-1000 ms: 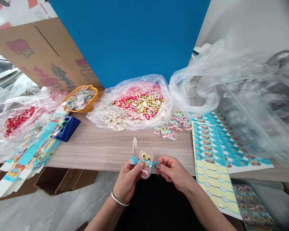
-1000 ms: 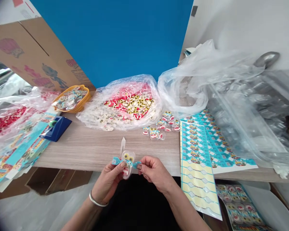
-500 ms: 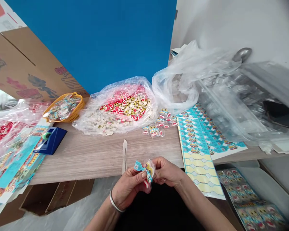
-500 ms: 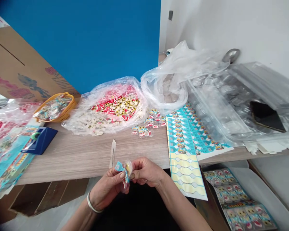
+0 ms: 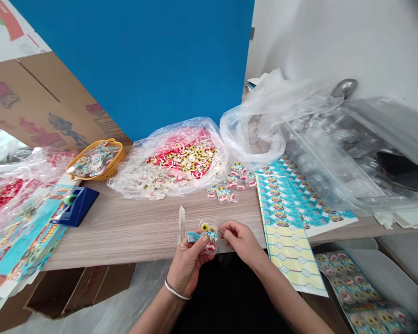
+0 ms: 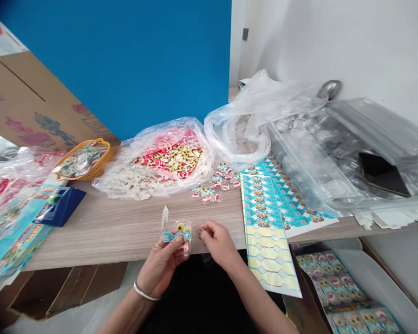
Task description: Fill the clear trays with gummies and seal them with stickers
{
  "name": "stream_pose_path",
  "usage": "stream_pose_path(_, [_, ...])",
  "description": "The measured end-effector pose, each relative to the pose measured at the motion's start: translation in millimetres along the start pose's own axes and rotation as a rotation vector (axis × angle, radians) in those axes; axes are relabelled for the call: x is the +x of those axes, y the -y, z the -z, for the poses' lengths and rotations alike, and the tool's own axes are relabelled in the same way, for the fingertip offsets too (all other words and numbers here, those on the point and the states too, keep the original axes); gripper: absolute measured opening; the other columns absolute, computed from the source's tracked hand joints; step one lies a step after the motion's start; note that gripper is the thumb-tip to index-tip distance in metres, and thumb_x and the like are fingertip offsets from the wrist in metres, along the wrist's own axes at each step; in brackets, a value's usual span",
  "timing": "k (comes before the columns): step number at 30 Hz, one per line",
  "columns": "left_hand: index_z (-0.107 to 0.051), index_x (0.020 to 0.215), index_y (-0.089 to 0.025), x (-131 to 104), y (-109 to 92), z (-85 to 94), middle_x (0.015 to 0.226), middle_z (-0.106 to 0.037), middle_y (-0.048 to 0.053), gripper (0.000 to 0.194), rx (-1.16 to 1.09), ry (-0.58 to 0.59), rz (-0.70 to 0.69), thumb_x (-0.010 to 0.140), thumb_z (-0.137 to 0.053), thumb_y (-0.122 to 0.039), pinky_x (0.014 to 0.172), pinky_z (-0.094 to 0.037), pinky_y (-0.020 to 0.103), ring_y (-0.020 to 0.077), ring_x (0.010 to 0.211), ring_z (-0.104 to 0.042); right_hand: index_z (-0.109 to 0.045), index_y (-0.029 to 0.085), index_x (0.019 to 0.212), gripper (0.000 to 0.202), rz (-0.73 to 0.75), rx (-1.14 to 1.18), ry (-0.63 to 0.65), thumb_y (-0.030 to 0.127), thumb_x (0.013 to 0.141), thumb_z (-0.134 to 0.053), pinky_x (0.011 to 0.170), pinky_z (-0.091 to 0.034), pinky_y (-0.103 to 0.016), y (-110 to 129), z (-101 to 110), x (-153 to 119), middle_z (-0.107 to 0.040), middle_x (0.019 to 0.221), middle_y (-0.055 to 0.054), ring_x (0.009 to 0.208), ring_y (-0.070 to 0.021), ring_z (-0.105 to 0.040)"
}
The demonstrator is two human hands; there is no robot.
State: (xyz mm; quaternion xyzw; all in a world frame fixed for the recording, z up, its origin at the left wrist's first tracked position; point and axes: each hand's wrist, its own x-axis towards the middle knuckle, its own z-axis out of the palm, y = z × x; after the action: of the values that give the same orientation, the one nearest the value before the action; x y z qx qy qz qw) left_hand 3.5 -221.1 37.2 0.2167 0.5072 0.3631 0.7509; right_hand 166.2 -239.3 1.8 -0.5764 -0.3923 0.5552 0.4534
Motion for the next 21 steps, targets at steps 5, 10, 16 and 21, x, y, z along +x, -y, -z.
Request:
stream_pose_path(5, [-0.065,0.092,-0.016,3.6,5.1,-6.0,0.081,-0.072,0.003,0.039,0.066,-0.038,-0.076,0.064,-0.084,-0.037,0.058,-0.053,0.025,0.0155,0.066,-0.065,-0.063,0.019,0.094,0.031,0.063,0.121,0.027,0.049,0.084,-0.062,0.072,-0.048,-0.029,5.2,-9.7,-12.9,-0.068,0.089,-0.005,0.081,-0.0184,-0.060])
stream_pose_path(10, [-0.067,0.091,-0.015,5.9,2.0,-5.4,0.084,-0.072,0.006,0.038,0.220,-0.007,-0.132,0.066,-0.082,-0.040,0.063,-0.053,0.025,0.0174,0.074,-0.067,-0.058,0.020,0.081,0.031,0.054,0.089,-0.022,0.050,0.083,-0.063,0.069,-0.047,-0.029,4.5,-9.5,-14.3,-0.063,0.077,-0.002,0.072,-0.0172,-0.056])
stream_pose_path(16, [-0.068,0.074,-0.014,7.4,-7.9,5.2,0.067,-0.065,0.000,0.028,0.184,-0.012,-0.154,0.066,-0.081,-0.038,0.066,-0.049,0.024,0.0114,0.062,-0.060,-0.060,0.019,0.081,0.037,-0.015,0.124,0.067,0.055,0.081,-0.064,0.069,-0.047,-0.029,11.8,4.3,-18.0,-0.064,0.078,-0.002,0.074,-0.0177,-0.057])
stream_pose_path(21, [-0.067,0.070,-0.013,7.3,-4.7,2.4,0.064,-0.063,0.002,0.029,0.023,0.137,-0.007,0.066,-0.082,-0.037,0.063,-0.047,0.024,0.0108,0.060,-0.057,-0.066,0.018,0.088,0.033,-0.041,0.229,0.128,0.050,0.081,-0.068,0.079,-0.047,-0.031,9.4,2.9,-23.2,-0.068,0.087,-0.004,0.084,-0.0196,-0.060])
